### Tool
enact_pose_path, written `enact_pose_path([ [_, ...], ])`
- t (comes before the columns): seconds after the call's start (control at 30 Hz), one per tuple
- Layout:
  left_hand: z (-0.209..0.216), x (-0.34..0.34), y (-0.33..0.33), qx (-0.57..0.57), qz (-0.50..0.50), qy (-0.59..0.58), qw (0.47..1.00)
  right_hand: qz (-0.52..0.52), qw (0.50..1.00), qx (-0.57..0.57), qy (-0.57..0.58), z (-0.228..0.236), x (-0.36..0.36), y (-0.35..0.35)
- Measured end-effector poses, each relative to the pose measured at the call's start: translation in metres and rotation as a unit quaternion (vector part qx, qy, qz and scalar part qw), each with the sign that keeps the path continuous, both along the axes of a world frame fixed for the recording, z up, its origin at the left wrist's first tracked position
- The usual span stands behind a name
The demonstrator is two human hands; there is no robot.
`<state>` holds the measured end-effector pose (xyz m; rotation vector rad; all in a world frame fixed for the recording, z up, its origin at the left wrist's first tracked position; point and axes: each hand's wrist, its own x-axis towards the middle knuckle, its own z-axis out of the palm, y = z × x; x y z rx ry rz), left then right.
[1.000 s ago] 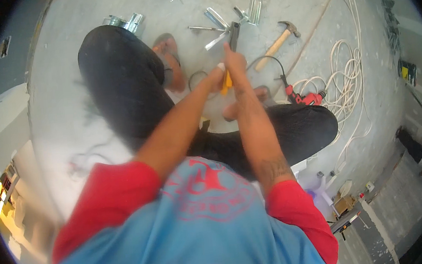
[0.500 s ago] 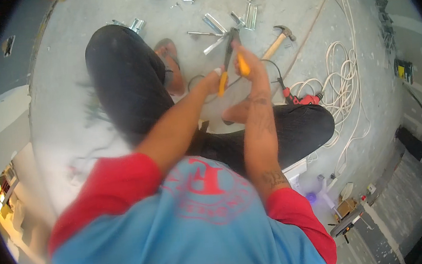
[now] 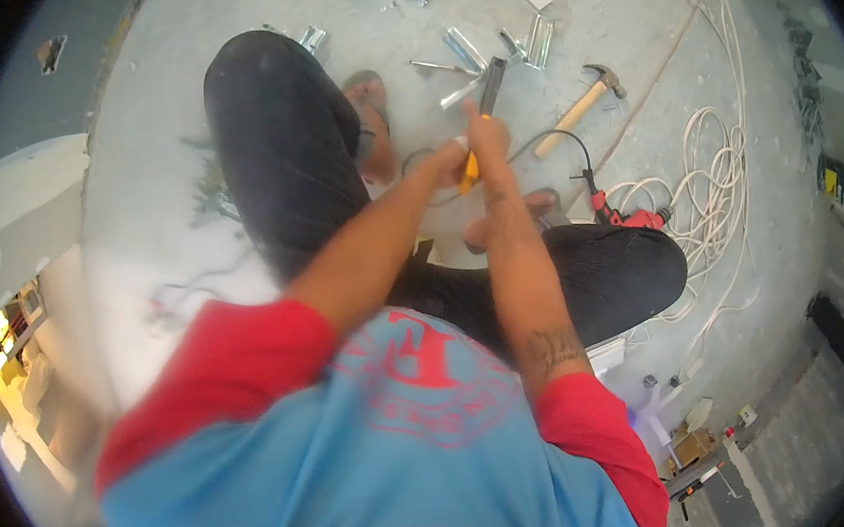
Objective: The recorder uses various tools including a drill and a riveter to assemble metal frame components on the floor of a construction site.
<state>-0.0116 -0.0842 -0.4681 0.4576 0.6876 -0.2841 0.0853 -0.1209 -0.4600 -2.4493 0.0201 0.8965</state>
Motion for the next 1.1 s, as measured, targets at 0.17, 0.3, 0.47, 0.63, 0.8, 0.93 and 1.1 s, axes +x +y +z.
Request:
enact_pose_path([
  [0.17, 0.004, -0.006, 0.001, -0.03, 0.038, 0.068, 0.997, 0.028, 0.991, -0.039, -0.127, 0.016, -0.025, 0.009],
  [0.3, -0.006, -0.005, 0.003, -0.032, 0.059, 0.077, 0.995, 0.071, 0.968, -0.147, -0.192, 0.04, -0.022, 0.007],
  [0.47, -0.018, -0.003, 0.001, -0.001, 0.002, 0.096, 0.995, -0.043, 0.967, 0.116, 0.222, 0.093, 0.044, -0.026],
  [0.63, -0.022, 0.004, -0.006, 0.017, 0.03, 0.131, 0.991, -0.107, 0.973, 0.112, 0.17, 0.077, 0.044, -0.022],
  [0.8, -0.026, 0.004, -0.006, 0.039, 0.031, 0.115, 0.992, -0.125, 0.968, 0.138, 0.17, 0.025, 0.009, -0.014],
  [0.93, -0.018, -0.002, -0.003, 0.057, 0.027, 0.144, 0.988, -0.126, 0.97, 0.166, 0.125, 0.012, -0.004, -0.005],
  [1.1, 0.0, -0.009, 0.0, 0.008, 0.032, 0.043, 0.999, 0.029, 0.993, -0.086, -0.077, 0.032, -0.022, 0.015],
])
